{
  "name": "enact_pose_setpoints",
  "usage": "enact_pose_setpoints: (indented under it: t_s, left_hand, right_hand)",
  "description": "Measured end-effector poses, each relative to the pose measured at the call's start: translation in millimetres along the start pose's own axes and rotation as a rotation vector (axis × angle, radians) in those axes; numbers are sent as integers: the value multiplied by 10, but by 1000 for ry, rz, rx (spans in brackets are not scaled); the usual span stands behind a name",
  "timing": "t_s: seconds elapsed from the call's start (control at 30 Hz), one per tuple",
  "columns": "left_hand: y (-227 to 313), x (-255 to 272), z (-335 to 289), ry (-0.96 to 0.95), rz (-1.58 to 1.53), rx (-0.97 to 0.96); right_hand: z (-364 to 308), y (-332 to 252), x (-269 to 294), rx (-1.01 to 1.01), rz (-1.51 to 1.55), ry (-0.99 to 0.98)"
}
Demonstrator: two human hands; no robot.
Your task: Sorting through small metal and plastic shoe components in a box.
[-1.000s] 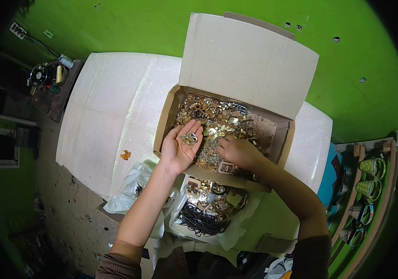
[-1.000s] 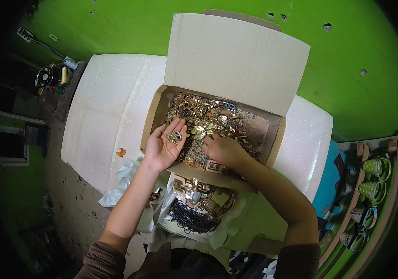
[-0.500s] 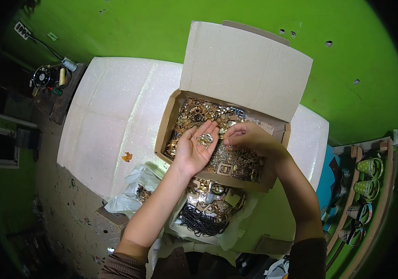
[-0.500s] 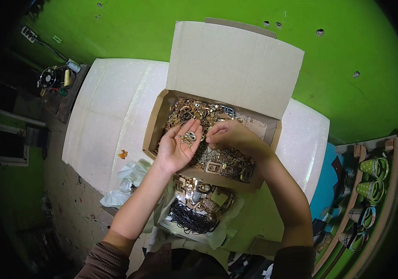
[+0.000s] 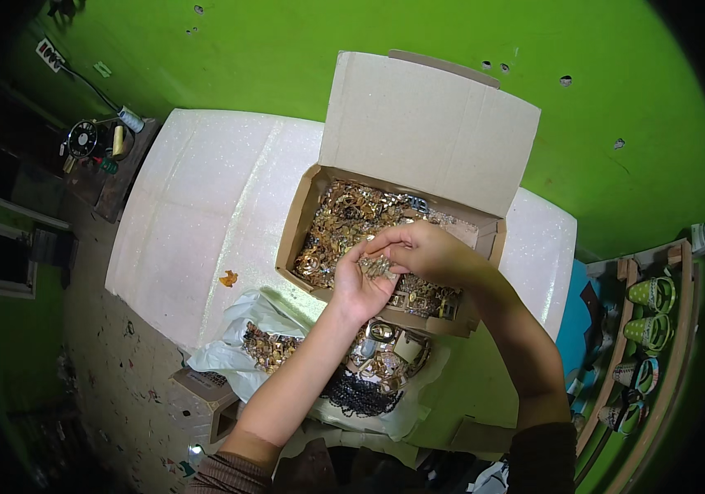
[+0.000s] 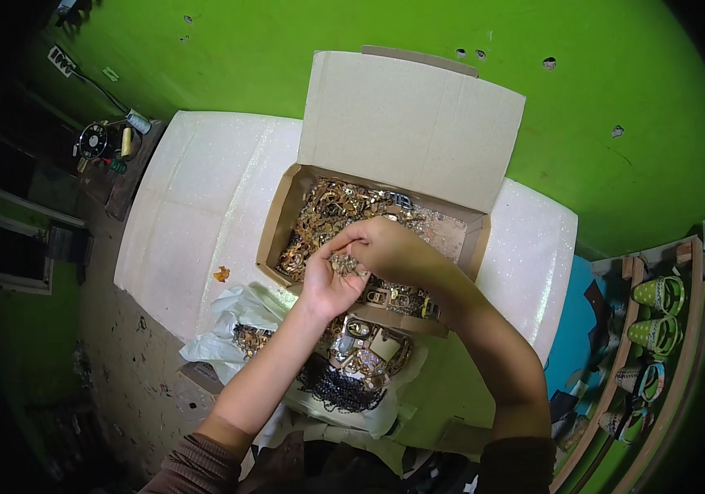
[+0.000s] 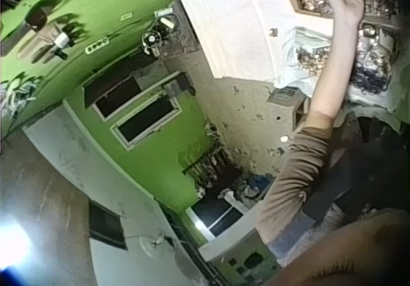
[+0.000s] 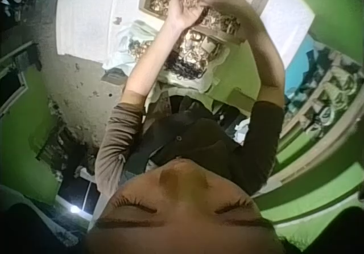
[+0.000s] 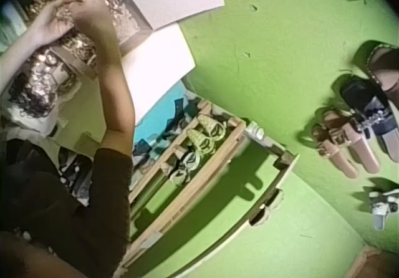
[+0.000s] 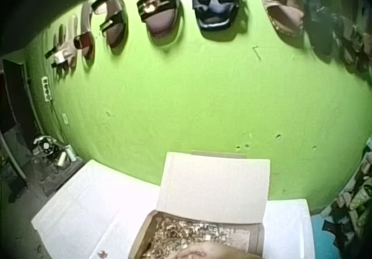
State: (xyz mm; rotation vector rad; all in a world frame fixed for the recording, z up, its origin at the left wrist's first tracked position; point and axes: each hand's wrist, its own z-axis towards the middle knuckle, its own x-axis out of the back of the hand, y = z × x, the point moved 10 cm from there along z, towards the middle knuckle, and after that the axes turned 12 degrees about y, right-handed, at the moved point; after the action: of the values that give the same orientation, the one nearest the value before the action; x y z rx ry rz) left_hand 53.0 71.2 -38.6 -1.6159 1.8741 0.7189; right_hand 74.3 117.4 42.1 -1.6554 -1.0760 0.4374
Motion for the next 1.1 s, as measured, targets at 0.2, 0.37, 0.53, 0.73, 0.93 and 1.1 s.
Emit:
enact_pose_setpoints:
  t_s: [0.2, 0.37, 0.53, 0.73, 0.93, 1.1]
  left_hand:
    - [-65, -92, -130, 76, 35, -55]
    - [-111, -91, -168, 42, -12, -27]
    - [-83, -15, -345, -25, -90, -29]
    - [-10, 187, -910, -46, -185, 63]
    - [290, 692, -1388, -1, -153, 101]
    - [542, 1142, -1634, -25, -104, 165]
  right_hand:
    - [-122, -161, 8, -3, 139, -27]
    - [-297, -281, 23, -68, 409, -8]
    - [-527, -136, 70, -60, 878, 121]
    - [-981, 153, -224, -82, 1352, 189]
    - [-1184, 236, -953, -106, 1480, 165]
    - [-1172, 228, -1564, -131, 1486, 163]
